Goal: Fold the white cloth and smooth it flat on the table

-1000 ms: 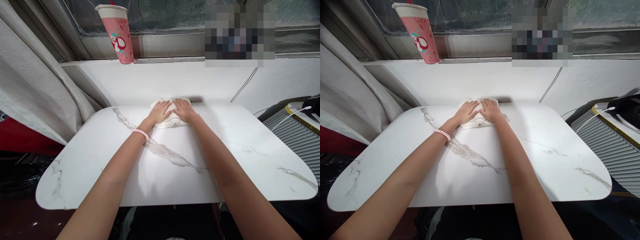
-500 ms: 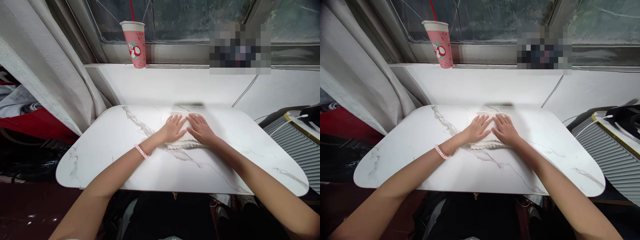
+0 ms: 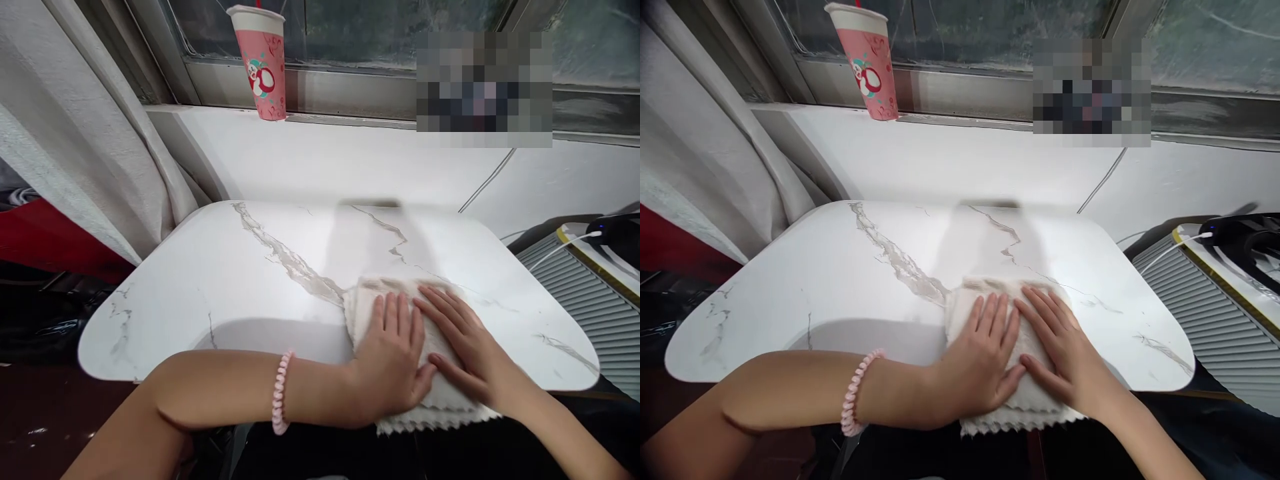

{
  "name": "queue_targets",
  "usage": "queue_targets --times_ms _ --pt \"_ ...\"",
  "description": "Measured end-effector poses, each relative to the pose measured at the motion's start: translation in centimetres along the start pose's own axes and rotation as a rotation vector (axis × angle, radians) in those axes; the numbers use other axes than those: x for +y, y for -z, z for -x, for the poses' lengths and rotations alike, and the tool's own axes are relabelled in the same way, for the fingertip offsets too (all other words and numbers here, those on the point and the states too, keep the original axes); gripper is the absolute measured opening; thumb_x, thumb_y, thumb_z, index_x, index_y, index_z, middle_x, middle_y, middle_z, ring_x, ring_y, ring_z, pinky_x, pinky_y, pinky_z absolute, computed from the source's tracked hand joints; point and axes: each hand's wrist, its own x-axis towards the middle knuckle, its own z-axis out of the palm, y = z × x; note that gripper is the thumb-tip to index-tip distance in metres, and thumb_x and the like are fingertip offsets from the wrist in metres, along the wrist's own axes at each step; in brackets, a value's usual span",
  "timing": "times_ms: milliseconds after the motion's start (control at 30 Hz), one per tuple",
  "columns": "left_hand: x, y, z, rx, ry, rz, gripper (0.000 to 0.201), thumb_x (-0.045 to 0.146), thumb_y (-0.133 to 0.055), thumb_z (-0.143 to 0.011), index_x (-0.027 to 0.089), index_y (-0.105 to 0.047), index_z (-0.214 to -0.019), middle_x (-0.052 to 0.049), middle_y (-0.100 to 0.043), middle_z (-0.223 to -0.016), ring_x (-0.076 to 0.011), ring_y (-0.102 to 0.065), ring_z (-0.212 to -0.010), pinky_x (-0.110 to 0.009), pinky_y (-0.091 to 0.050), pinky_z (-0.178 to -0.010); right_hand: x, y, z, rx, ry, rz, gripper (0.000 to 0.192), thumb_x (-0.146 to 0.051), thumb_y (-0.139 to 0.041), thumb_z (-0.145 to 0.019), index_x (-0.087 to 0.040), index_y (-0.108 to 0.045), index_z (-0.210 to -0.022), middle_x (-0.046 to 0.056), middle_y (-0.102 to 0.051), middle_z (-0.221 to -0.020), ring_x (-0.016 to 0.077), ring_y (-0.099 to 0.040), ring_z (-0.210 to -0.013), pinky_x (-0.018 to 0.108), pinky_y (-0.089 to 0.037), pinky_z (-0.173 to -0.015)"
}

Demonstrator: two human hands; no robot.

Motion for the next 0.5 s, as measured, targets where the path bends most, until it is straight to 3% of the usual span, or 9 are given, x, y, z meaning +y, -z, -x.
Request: queue_targets --times_ms 133,233,500 --pt "0.9 -0.7 -2.3 0.016 -0.070 0.039 0.074 0.053 -0.037 -0.096 -0.004 -0.044 -0.143 -0.030 -0.044 -0.148 -0.0444 -0.040 -0.139 -0.056 -0.032 -0.115 1.9 0.7 2.2 0.001 -0.096 0.022 0.074 -0.054 -0.048 -0.091 -0.040 -0.019 -0.158 0.001 -0.028 -0.162 0.0309 -0.033 -0.147 0.057 -0.033 -0.116" --pt "0.0 -1.5 -4.8 -0.002 -0.119 0.094 0.072 0.052 -0.038 -0.097 -0.002 -0.042 -0.144 -0.029 -0.043 -0.149 -0.0411 -0.037 -0.142 -0.053 -0.028 -0.118 4.3 0.6 2.1 0.028 -0.133 0.045 0.070 -0.055 -0.044 -0.093 -0.040 -0.021 -0.157 0.003 -0.036 -0.159 0.0302 -0.036 -0.145 0.055 -0.035 -0.115" --pt "-6.5 -3.1 -13.1 -0.088 -0.100 0.189 0.062 0.048 -0.033 -0.100 0.008 -0.039 -0.147 -0.019 -0.037 -0.157 -0.0308 -0.031 -0.146 -0.046 -0.021 -0.121 11.1 -0.6 -4.7 0.088 -0.236 0.081 0.055 -0.055 -0.025 -0.100 -0.029 -0.046 -0.144 0.007 -0.050 -0.149 0.0287 -0.043 -0.140 0.052 -0.037 -0.114"
